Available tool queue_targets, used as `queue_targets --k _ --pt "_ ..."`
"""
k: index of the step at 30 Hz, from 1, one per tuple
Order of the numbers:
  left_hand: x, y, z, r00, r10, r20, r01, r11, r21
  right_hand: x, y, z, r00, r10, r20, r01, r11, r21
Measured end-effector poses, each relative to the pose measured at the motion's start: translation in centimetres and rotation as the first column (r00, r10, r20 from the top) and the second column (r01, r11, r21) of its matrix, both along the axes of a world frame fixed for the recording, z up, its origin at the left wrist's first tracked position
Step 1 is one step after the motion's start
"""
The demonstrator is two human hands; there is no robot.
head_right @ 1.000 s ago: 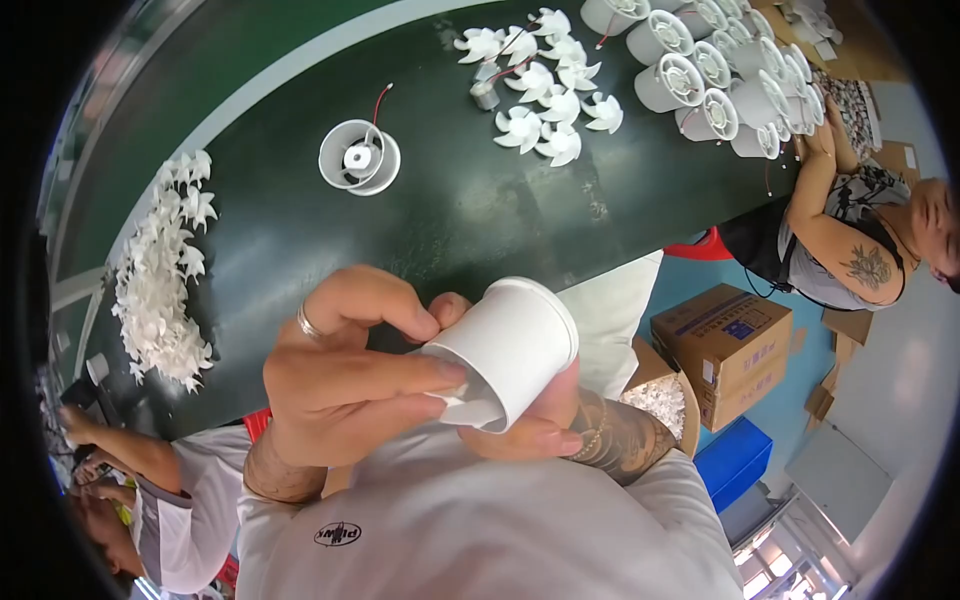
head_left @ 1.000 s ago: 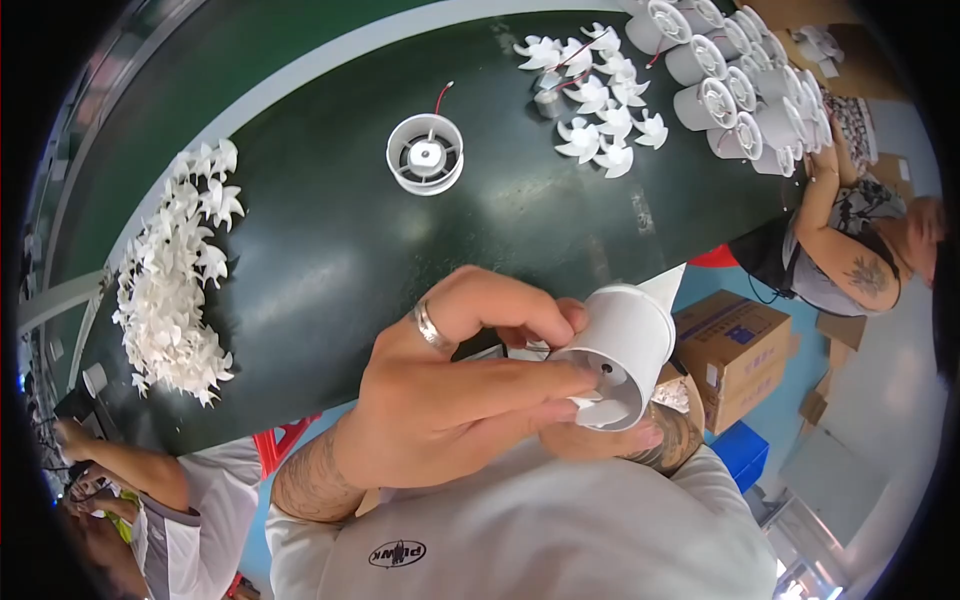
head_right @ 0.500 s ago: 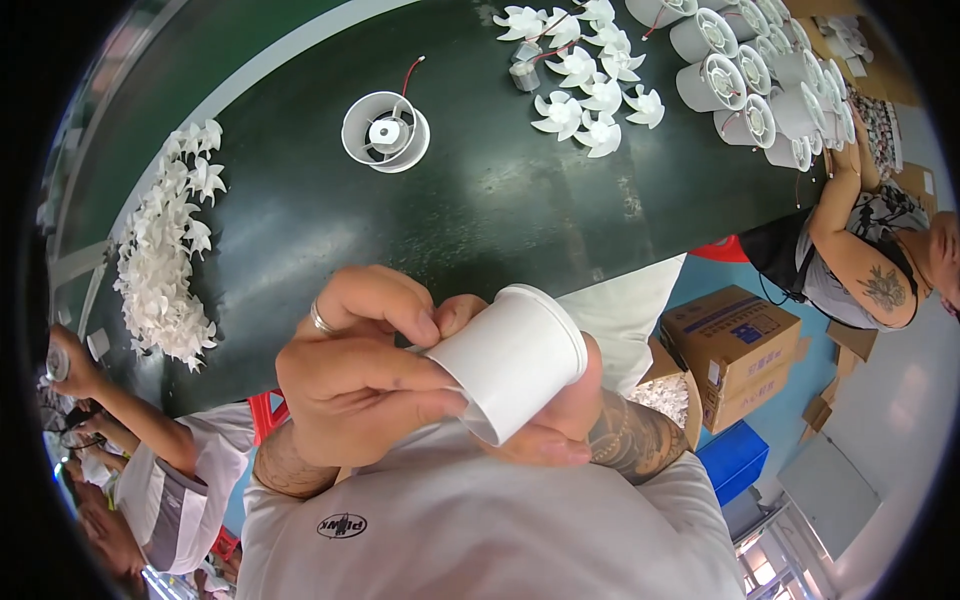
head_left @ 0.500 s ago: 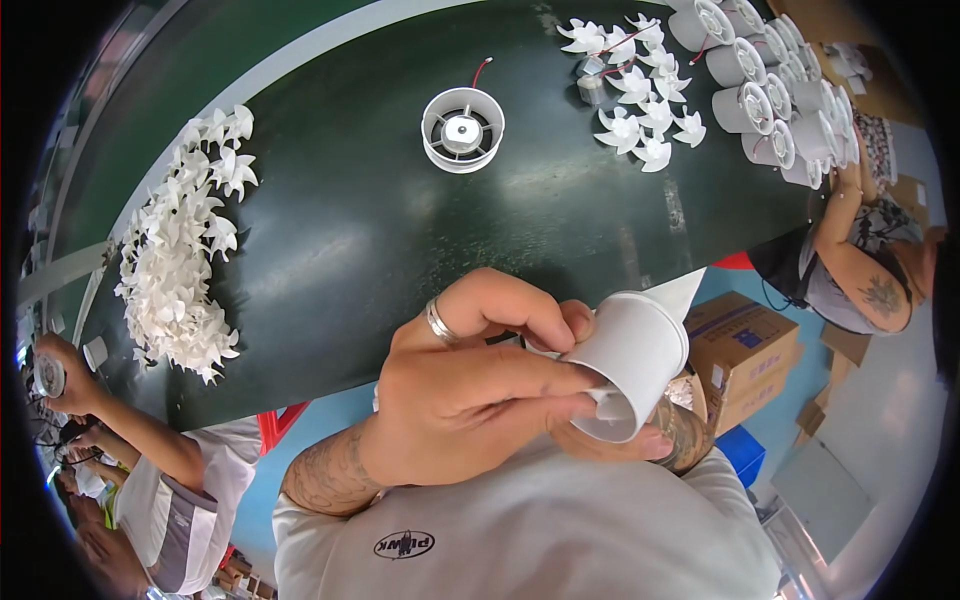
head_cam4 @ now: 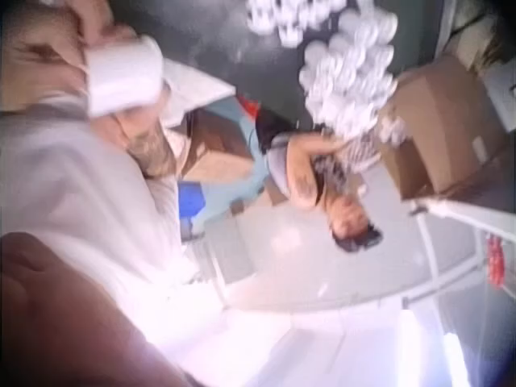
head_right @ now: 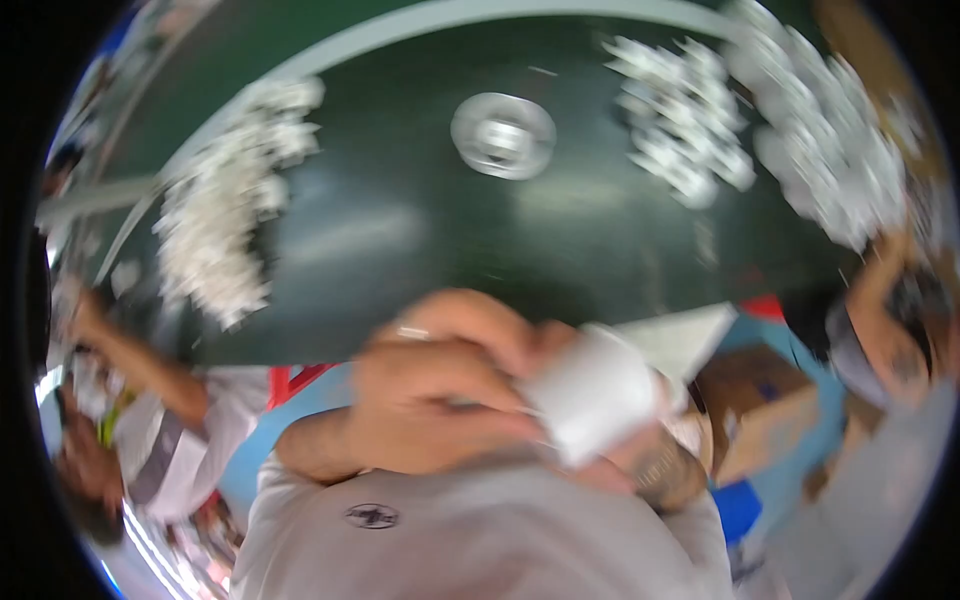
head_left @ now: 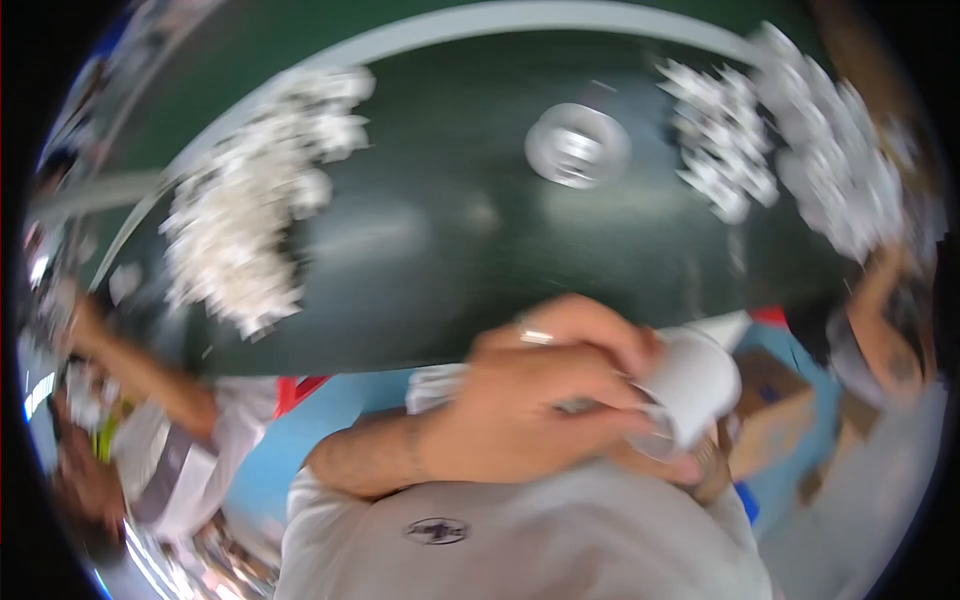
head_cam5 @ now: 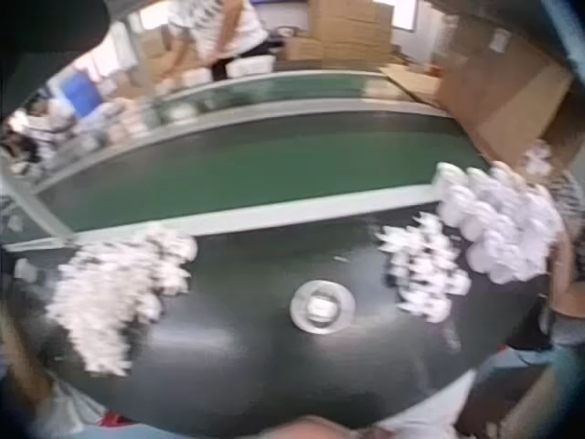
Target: The person assembles electronic fan or light parts by hand, inserting fan components and electronic units into white plastic housings.
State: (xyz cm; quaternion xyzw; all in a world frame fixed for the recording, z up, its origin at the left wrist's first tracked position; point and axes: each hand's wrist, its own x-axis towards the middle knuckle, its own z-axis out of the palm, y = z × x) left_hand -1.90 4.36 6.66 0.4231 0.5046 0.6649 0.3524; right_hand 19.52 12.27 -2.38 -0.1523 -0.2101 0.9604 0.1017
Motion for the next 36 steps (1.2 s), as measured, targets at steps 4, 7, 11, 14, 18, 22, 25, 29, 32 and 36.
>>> queue_targets --k 4,7,11,14,18,22,25,29,32,36 --pt "1.4 -0.2 -1.3 0.979 -0.024 0.203 0.019 1.000 0.025 1.4 -0.8 1.1 0.999 -0.034 -0.041 0.032 0.998 -0.057" --pt "2.2 -1.5 -1.1 0.978 -0.018 0.206 0.022 1.000 -0.021 0.7 -0.5 1.2 0.957 -0.235 0.168 0.227 0.972 0.065" --pt "2.5 -2.5 -1.6 0.968 0.002 0.252 0.000 1.000 -0.007 -0.3 1.5 3.1 0.919 -0.243 0.309 0.305 0.938 -0.168" --pt "2.2 -3.1 -1.5 0.959 0.008 0.283 0.001 0.999 -0.033 -3.5 1.1 8.2 0.954 -0.001 0.298 0.169 0.824 -0.540" --pt "1.8 -3.5 -1.0 0.948 0.071 0.310 -0.051 0.996 -0.075 0.2 3.3 2.2 0.971 0.096 0.218 0.110 0.632 -0.767" --pt "0.7 -4.0 -1.3 0.966 -0.036 0.255 0.081 0.982 -0.169 -0.2 2.8 0.4 0.996 -0.004 -0.086 -0.069 0.554 -0.830" --pt "0.2 -4.1 -1.1 0.942 -0.027 0.335 0.105 0.970 -0.217 -2.7 0.9 1.9 0.965 0.013 -0.261 -0.124 0.900 -0.418" --pt "0.5 -4.0 -1.1 0.894 -0.060 0.445 0.177 0.958 -0.227 -1.6 0.4 3.6 0.813 -0.045 0.580 -0.349 0.759 0.550" --pt "0.2 -4.2 -0.9 0.914 -0.088 0.395 0.197 0.950 -0.244 -1.5 0.6 1.7 0.961 0.023 0.277 0.100 0.902 -0.421" --pt "0.6 -3.9 -1.2 0.905 -0.076 0.418 0.196 0.947 -0.253 -1.7 1.4 1.5 0.980 -0.116 0.161 0.095 0.986 0.133"
